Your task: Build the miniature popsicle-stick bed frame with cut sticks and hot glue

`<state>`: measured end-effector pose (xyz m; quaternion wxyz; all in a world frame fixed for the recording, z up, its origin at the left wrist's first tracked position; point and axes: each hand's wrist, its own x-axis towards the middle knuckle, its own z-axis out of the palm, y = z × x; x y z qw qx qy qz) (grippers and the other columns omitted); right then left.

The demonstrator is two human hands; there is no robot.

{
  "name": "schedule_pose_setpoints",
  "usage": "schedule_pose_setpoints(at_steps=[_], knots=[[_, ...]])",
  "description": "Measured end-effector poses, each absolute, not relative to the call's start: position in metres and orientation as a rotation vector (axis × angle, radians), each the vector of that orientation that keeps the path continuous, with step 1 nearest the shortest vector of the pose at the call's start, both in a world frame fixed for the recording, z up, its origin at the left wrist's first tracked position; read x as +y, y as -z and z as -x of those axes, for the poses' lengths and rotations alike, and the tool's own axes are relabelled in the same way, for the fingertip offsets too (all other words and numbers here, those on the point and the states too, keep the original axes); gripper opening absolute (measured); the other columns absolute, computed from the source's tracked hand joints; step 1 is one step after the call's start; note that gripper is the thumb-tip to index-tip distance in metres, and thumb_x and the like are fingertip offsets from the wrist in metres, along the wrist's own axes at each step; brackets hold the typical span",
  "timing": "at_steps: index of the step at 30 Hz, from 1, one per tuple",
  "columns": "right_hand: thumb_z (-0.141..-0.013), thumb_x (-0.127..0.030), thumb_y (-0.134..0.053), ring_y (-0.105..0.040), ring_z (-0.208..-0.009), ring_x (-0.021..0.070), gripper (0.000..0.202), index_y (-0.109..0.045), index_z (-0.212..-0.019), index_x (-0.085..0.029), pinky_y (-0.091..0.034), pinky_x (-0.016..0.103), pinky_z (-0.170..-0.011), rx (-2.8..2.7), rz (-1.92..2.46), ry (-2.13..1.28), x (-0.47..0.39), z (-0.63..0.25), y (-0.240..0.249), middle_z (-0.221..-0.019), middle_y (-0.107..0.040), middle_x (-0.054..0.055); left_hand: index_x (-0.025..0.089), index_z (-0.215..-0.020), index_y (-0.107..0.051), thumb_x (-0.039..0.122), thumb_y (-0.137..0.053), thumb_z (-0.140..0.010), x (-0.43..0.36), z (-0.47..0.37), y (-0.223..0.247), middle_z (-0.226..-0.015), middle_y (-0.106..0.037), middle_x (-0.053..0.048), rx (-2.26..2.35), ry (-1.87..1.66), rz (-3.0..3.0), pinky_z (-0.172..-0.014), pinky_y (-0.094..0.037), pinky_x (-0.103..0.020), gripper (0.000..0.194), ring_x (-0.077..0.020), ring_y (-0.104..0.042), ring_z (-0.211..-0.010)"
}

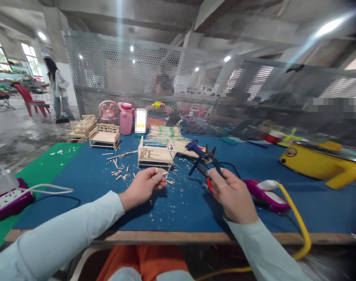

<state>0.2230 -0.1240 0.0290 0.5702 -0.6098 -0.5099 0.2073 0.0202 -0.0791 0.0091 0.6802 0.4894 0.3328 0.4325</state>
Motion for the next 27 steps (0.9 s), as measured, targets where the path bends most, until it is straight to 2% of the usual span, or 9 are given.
schedule_pose_setpoints(at_steps=[3,7,9,12,14,17,22,24,27], knots=[[-0.069,-0.054,-0.061,-0.023,-0.034,0.0046,0.037,-0.041,-0.069,-0.022,-0.016,0.017,-0.033,-1.135,1.348,-0.826,-0.134,-0.203,-0.032,-0.044,-0.03,-0.011,0.015,-0.075,-0.054,0.037,-0.06,-0.077,-0.068,-0.027,-0.012,-0.072,-0.059,-0.001,0.745,-1.107,-1.17,-0.067,-0.046,-0.024,0.023,-0.0098,-0.058,-0.068],[-0.071,-0.051,-0.061,-0.02,-0.035,0.0038,0.036,-0.041,-0.068,-0.022,-0.016,0.016,-0.032,-1.119,1.215,-1.012,-0.135,-0.181,-0.029,-0.045,-0.027,-0.011,0.017,-0.083,-0.057,0.046,-0.056,-0.077,-0.066,-0.032,-0.011,-0.089,-0.06,-0.003,0.712,-1.263,-1.256,-0.077,-0.043,-0.024,0.029,-0.0124,-0.054,-0.084],[-0.073,-0.045,-0.061,-0.03,-0.039,0.0049,0.03,-0.044,-0.069,-0.021,-0.025,0.016,-0.035,-1.102,1.134,-0.952,-0.132,-0.171,-0.025,-0.049,-0.035,-0.009,0.018,-0.087,-0.056,0.052,-0.053,-0.077,-0.074,-0.033,-0.008,-0.088,-0.059,-0.004,0.623,-1.188,-1.208,-0.072,-0.043,-0.024,0.036,-0.0124,-0.053,-0.079],[-0.07,-0.033,-0.065,-0.05,-0.062,0.0086,0.022,-0.052,-0.085,-0.023,-0.043,0.019,-0.056,-1.068,0.977,-0.974,-0.126,-0.155,-0.016,-0.072,-0.055,-0.004,0.018,-0.081,-0.051,0.055,-0.05,-0.077,-0.089,-0.034,-0.004,-0.078,-0.054,-0.001,0.558,-1.163,-1.218,-0.066,-0.041,-0.022,0.038,-0.0093,-0.047,-0.066],[-0.063,-0.022,-0.066,-0.055,-0.072,0.0109,0.03,-0.054,-0.09,-0.024,-0.045,0.022,-0.067,-1.049,0.879,-1.192,-0.123,-0.145,-0.01,-0.082,-0.058,-0.003,0.018,-0.079,-0.05,0.054,-0.049,-0.079,-0.096,-0.034,-0.004,-0.077,-0.052,0.0,0.55,-1.202,-1.278,-0.069,-0.04,-0.021,0.036,-0.009,-0.045,-0.068],[-0.052,-0.009,-0.059,-0.057,-0.076,0.0116,0.036,-0.056,-0.084,-0.025,-0.045,0.023,-0.073,-1.058,0.79,-1.385,-0.119,-0.141,-0.007,-0.079,-0.059,-0.004,0.017,-0.085,-0.051,0.054,-0.051,-0.078,-0.096,-0.03,-0.007,-0.08,-0.051,0.0,0.513,-1.147,-1.291,-0.071,-0.039,-0.022,0.037,-0.0099,-0.045,-0.072],[-0.053,-0.009,-0.049,-0.058,-0.097,0.0189,0.055,-0.053,-0.105,-0.027,-0.043,0.037,-0.09,-1.281,0.817,-1.124,-0.112,-0.173,-0.024,-0.101,-0.061,0.001,0.016,-0.08,-0.053,0.051,-0.054,-0.076,-0.08,-0.021,-0.009,-0.078,-0.052,0.001,0.617,-1.171,-1.295,-0.066,-0.037,-0.021,0.035,-0.0094,-0.045,-0.07],[-0.054,-0.009,-0.046,-0.056,-0.104,0.0205,0.062,-0.05,-0.113,-0.026,-0.039,0.041,-0.096,-1.463,1.031,-0.889,-0.111,-0.19,-0.032,-0.106,-0.06,0.003,0.016,-0.073,-0.051,0.05,-0.054,-0.075,-0.074,-0.019,-0.009,-0.067,-0.048,0.003,0.713,-1.218,-1.337,-0.059,-0.034,-0.021,0.034,-0.0081,-0.041,-0.061],[-0.054,-0.005,-0.041,-0.045,-0.12,0.022,0.069,-0.049,-0.121,-0.021,-0.028,0.041,-0.106,-1.813,1.403,-0.494,-0.113,-0.206,-0.04,-0.123,-0.053,0.006,0.016,-0.068,-0.048,0.05,-0.054,-0.075,-0.071,-0.018,-0.01,-0.06,-0.044,0.005,0.75,-1.237,-1.38,-0.055,-0.033,-0.022,0.035,-0.0073,-0.039,-0.054]])
